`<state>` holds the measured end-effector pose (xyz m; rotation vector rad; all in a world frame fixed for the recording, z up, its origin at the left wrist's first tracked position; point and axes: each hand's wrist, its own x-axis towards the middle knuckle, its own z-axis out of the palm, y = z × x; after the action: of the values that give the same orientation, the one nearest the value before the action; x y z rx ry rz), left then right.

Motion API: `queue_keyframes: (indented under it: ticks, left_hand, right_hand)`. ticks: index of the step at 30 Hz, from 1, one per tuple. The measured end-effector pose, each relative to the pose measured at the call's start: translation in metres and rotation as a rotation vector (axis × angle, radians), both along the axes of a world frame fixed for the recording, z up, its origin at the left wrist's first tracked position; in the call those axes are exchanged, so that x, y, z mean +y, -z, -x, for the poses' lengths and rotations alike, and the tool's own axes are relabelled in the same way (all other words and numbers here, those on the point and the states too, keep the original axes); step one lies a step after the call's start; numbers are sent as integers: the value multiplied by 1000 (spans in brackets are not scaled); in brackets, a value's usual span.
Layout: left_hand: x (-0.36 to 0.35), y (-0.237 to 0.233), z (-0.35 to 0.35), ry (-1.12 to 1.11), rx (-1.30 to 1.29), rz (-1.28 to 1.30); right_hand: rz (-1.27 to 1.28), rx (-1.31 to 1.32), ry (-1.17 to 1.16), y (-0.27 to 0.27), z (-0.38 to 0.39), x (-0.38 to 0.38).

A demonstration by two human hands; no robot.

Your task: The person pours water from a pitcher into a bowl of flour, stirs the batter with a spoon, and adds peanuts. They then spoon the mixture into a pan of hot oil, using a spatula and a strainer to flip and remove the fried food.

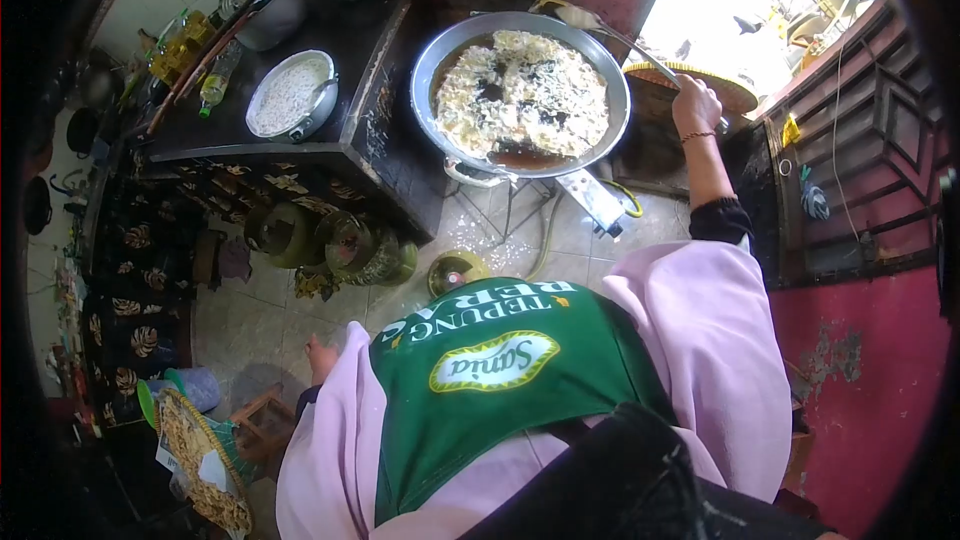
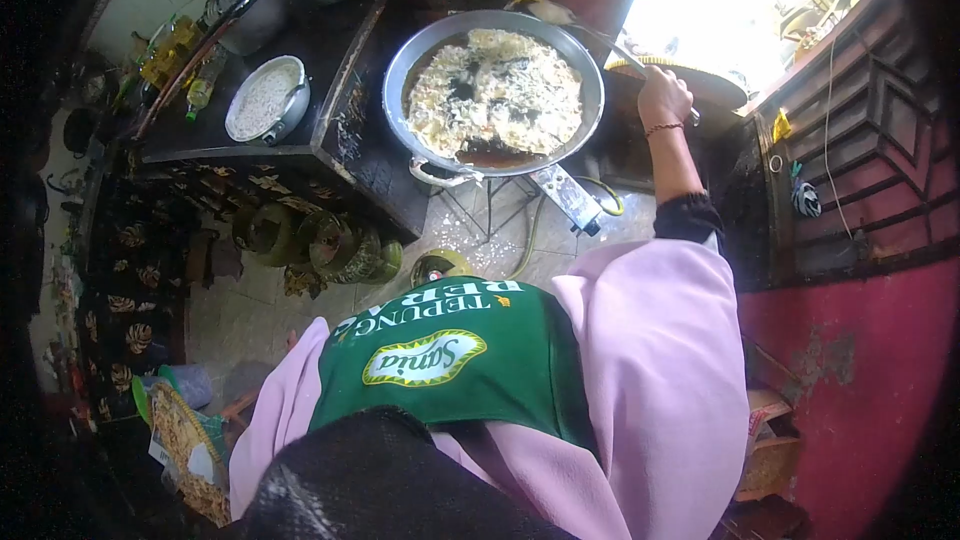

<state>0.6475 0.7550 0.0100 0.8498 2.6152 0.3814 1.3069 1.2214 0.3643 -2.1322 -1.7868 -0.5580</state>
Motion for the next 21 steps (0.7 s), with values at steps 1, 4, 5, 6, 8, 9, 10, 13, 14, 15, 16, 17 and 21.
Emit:
queue_keyframes:
  ticks: [1, 4, 5, 6, 8, 9, 10, 13, 14, 15, 16, 17, 21]
  left_hand:
    - [6, 1, 0, 21, 13, -18]
    - [23, 7, -5, 99, 24, -31]
    - [28, 11, -8, 126, 23, -28]
    - [29, 19, -10, 111, -34, -42]
    - [27, 32, -11, 79, -147, -67]
    - [24, 33, -14, 66, -165, -59]
    - [19, 34, -16, 57, -166, -41]
    - [5, 27, -22, 31, -119, 21]
    - [1, 25, -22, 24, -110, 34]
    - [-2, 24, -22, 18, -104, 44]
    - [-4, 23, -22, 12, -100, 49]
    - [-6, 21, -22, 8, -96, 53]
    - [-5, 19, -25, -2, -94, 63]
  right_hand:
    - [32, 68, -56, -13, 5, -14]
    - [137, 133, -194, -39, 16, -56]
    - [178, 132, -216, -41, 20, -64]
    - [218, 130, -238, -42, 22, -67]
    - [179, 66, -253, -17, 28, -52]
    - [175, 58, -228, -8, 37, -45]
    - [172, 49, -204, 1, 42, -36]
    - [162, 107, -182, -5, 47, -39]
    - [159, 128, -166, -16, 48, -49]
    - [166, 147, -180, -26, 43, -61]
    - [184, 163, -191, -35, 36, -72]
    - [205, 176, -228, -43, 27, -83]
    - [347, 158, -298, -50, 13, -107]
